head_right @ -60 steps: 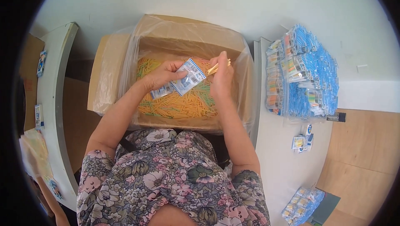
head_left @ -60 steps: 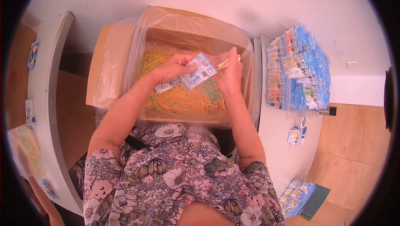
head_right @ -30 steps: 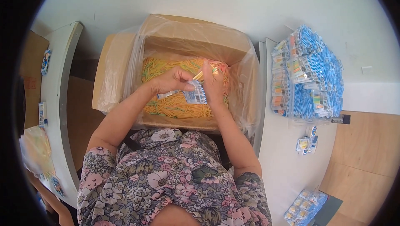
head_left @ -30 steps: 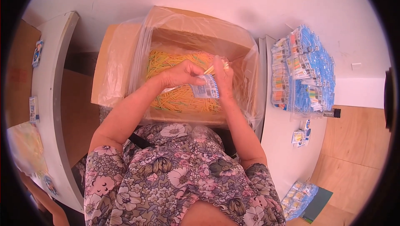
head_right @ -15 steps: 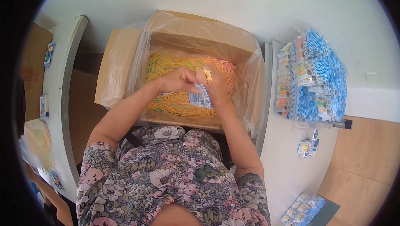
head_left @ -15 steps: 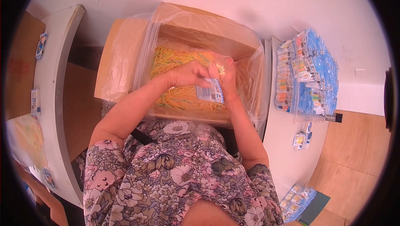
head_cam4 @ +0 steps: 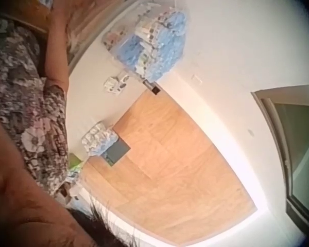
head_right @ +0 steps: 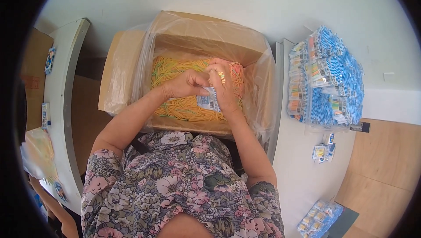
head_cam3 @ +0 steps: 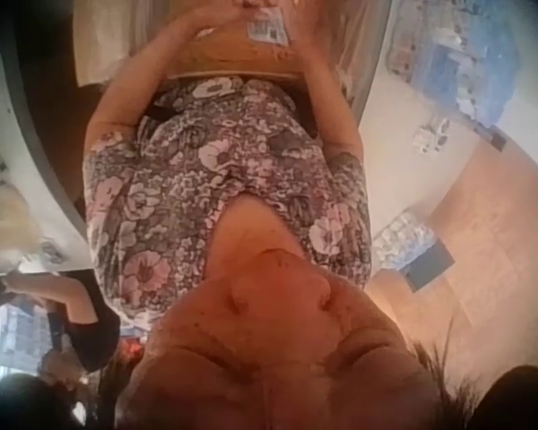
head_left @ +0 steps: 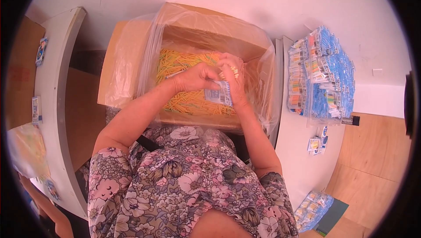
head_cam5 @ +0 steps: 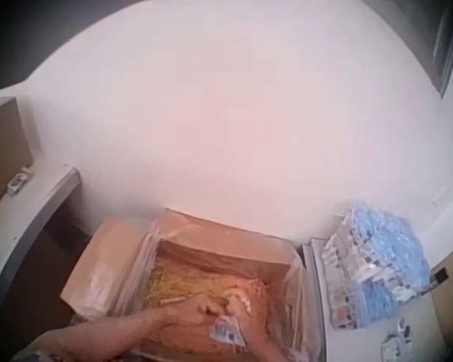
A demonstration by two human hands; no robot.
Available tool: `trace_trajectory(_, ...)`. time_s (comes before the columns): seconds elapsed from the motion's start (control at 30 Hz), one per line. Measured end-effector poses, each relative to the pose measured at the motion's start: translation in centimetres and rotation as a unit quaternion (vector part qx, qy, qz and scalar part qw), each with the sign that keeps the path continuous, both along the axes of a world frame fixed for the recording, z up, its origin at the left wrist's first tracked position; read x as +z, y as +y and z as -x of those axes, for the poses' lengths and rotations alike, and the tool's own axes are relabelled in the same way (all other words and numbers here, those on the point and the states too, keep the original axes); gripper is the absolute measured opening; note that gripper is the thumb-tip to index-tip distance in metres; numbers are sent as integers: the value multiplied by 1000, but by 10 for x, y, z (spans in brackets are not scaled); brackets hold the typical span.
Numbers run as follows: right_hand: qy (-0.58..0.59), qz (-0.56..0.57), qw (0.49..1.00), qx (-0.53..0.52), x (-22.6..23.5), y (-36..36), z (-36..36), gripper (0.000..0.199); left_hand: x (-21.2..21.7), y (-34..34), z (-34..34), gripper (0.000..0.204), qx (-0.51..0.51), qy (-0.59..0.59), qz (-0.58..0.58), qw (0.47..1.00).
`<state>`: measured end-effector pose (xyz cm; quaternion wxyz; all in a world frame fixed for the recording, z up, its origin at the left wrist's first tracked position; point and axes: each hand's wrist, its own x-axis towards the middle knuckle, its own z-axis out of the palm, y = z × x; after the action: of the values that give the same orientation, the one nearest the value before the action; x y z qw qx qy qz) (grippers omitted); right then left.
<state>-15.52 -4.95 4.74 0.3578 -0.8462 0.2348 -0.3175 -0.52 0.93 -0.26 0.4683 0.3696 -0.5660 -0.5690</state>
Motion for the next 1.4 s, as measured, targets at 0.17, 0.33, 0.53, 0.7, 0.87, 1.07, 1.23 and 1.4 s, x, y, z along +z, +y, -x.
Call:
trace_trajectory(0.17, -11, -194, 980, 44, -21, -8, 7, 34, 2, 1, 1, 10, 3, -36, -23, 999)
trace_trajectory(0.33, -31, -348, 936, 41, -20, -10, 8, 42, 8, 2, 0, 11, 14, 7, -33, 999)
trace_trajectory(0.53, 92, 75, 988, 96, -2, -24, 9, 40, 0, 1, 2, 10, 7, -80, 6, 997)
trace_trajectory(0.7, 224, 46, 973, -35, 11, -13, 6, 29, 2, -1, 0, 13, 23, -66, 36, 997)
trace_trajectory(0.87, 58, -47, 996, -42, -44, -46, 15, 22, -1, -4, -11, 15, 38, -78, 5, 996)
trace_trajectory(1.07, 480, -11, 876, 38, -98, -48, 49, 25, 7, -11, -17, 12, 94, 6, -112, 989)
trace_trajectory(1.23, 617, 46, 781, 86, -99, -44, 45, 33, 7, -9, -16, 13, 102, 24, -130, 986)
trace_trajectory(1.4, 497, -68, 864, 39, -88, -57, 58, 24, 6, -8, -18, 13, 90, 20, -116, 989)
